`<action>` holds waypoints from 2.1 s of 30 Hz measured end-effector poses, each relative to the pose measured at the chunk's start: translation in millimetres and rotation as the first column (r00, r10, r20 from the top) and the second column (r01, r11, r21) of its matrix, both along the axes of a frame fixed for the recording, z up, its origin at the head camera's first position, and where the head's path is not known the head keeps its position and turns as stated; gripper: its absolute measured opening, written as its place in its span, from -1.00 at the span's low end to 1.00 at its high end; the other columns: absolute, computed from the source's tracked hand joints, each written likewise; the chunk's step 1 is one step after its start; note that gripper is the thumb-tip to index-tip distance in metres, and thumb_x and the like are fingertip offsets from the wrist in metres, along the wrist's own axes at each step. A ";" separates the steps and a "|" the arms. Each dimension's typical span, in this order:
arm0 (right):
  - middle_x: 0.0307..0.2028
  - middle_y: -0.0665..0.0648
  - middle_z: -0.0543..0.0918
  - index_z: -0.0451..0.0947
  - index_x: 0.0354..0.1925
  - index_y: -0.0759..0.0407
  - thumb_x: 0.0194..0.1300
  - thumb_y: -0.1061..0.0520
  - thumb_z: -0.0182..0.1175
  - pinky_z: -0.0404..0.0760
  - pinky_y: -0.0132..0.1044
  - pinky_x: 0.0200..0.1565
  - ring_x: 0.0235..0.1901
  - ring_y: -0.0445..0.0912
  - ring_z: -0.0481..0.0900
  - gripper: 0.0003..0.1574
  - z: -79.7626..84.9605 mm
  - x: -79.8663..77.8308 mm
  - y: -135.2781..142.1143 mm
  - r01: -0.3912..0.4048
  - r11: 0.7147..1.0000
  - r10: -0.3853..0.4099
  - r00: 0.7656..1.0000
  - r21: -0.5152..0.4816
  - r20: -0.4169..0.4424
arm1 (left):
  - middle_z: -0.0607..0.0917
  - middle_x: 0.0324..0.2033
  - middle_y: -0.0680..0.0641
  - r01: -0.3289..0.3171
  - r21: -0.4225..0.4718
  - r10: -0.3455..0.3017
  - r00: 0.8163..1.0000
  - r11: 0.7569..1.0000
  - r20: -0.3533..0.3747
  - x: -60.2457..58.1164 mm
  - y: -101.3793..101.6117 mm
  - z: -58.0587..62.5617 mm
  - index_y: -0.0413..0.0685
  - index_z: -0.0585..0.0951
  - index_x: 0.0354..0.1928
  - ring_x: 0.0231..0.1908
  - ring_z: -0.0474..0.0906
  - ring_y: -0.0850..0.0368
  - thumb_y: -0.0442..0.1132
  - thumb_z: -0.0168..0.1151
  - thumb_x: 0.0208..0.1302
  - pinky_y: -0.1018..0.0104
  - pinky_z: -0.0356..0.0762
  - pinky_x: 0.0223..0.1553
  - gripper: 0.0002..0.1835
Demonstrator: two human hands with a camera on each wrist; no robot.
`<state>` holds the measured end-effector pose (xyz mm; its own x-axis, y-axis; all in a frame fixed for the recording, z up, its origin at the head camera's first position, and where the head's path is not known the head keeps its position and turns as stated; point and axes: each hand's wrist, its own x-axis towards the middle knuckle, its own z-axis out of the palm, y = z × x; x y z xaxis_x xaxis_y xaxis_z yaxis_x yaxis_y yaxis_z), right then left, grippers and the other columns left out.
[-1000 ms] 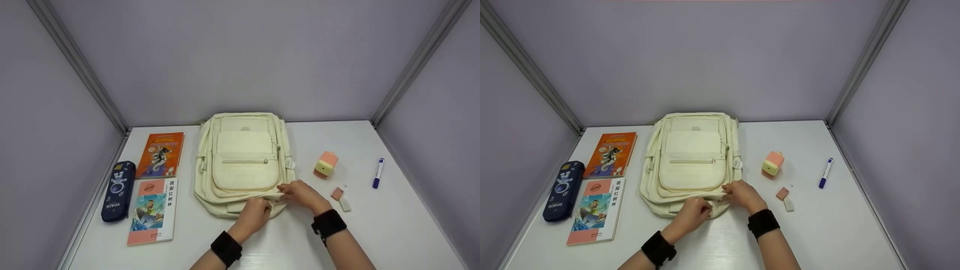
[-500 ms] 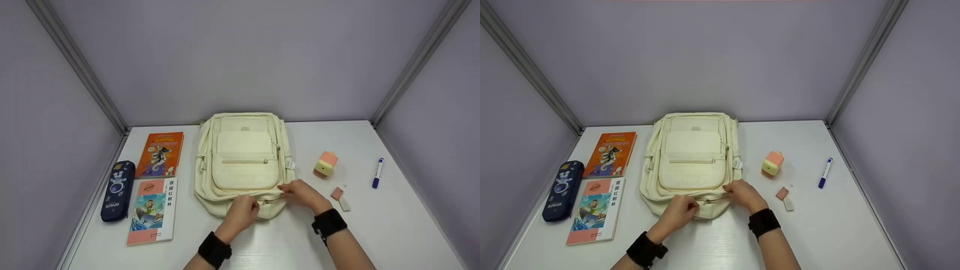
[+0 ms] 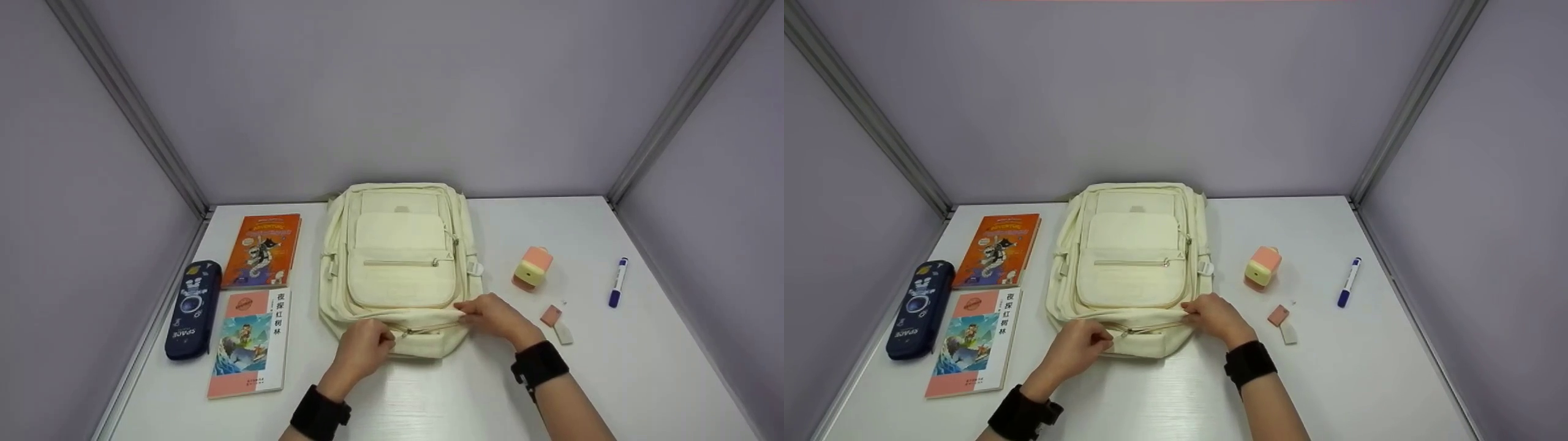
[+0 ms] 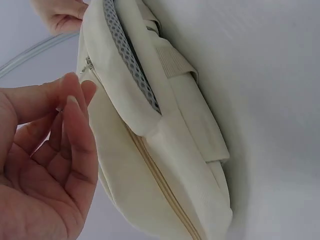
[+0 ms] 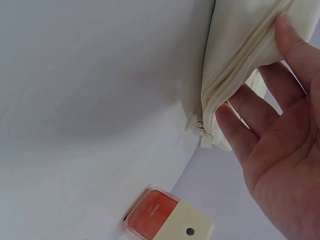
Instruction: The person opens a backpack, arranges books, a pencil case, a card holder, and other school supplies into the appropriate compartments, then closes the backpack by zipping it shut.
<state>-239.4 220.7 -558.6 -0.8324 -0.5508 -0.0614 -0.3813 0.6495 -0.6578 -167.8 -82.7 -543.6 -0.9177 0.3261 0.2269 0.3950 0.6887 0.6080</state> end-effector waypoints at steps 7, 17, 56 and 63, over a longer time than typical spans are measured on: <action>0.07 0.28 0.62 0.73 -0.12 0.29 0.31 0.24 0.27 0.51 -0.29 -0.17 0.14 0.13 0.53 -0.79 -0.2 -2.2 1.1 0.013 1.000 -0.013 0.999 0.004 0.037 | 0.69 -0.51 0.14 -0.033 -0.006 0.033 0.999 0.999 0.026 -2.5 -25.9 -3.0 -0.03 0.77 -0.45 -0.47 0.57 0.25 -0.39 0.44 0.05 0.29 0.51 -0.46 -0.91; 0.07 0.28 0.63 0.74 -0.13 0.27 0.28 0.25 0.29 0.56 -0.18 -0.05 0.14 0.13 0.53 -0.80 0.1 -3.2 3.1 -0.018 1.000 0.018 1.000 -0.005 0.015 | 0.65 -0.51 0.18 -0.050 0.011 0.048 0.989 0.999 0.139 -8.4 -48.7 -2.2 -0.01 0.77 -0.40 -0.46 0.52 0.27 -0.35 0.42 0.11 0.28 0.48 -0.45 -0.94; -0.31 0.04 0.60 0.56 -0.22 0.14 0.34 0.03 0.28 0.55 -0.19 -0.27 -0.34 -0.10 0.56 -0.79 18.6 25.4 -96.7 -0.041 0.977 0.116 0.926 0.211 -0.358 | 0.67 -0.34 -0.07 -0.121 -0.029 0.125 0.976 0.992 0.178 -4.7 -23.3 -19.7 -0.19 0.62 -0.20 -0.33 0.61 0.05 -0.39 0.14 0.39 0.14 0.56 -0.32 -0.92; -0.52 -0.04 0.49 0.40 -0.40 0.07 0.33 0.02 0.26 0.47 -0.23 -0.40 -0.49 -0.14 0.49 -0.73 14.1 21.2 -100.9 -0.033 0.982 0.096 0.936 0.187 -0.338 | 0.59 -0.51 0.04 -0.192 -0.059 0.198 0.973 0.980 0.114 -3.5 -17.7 -23.2 -0.11 0.62 -0.33 -0.52 0.50 0.18 -0.28 0.14 0.42 0.22 0.47 -0.48 -0.85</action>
<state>-218.2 119.9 -544.5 -0.7825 -0.6106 0.1216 -0.6086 0.7089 -0.3565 -171.3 -100.4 -566.8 -0.9842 0.1456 0.1010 0.1769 0.7742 0.6077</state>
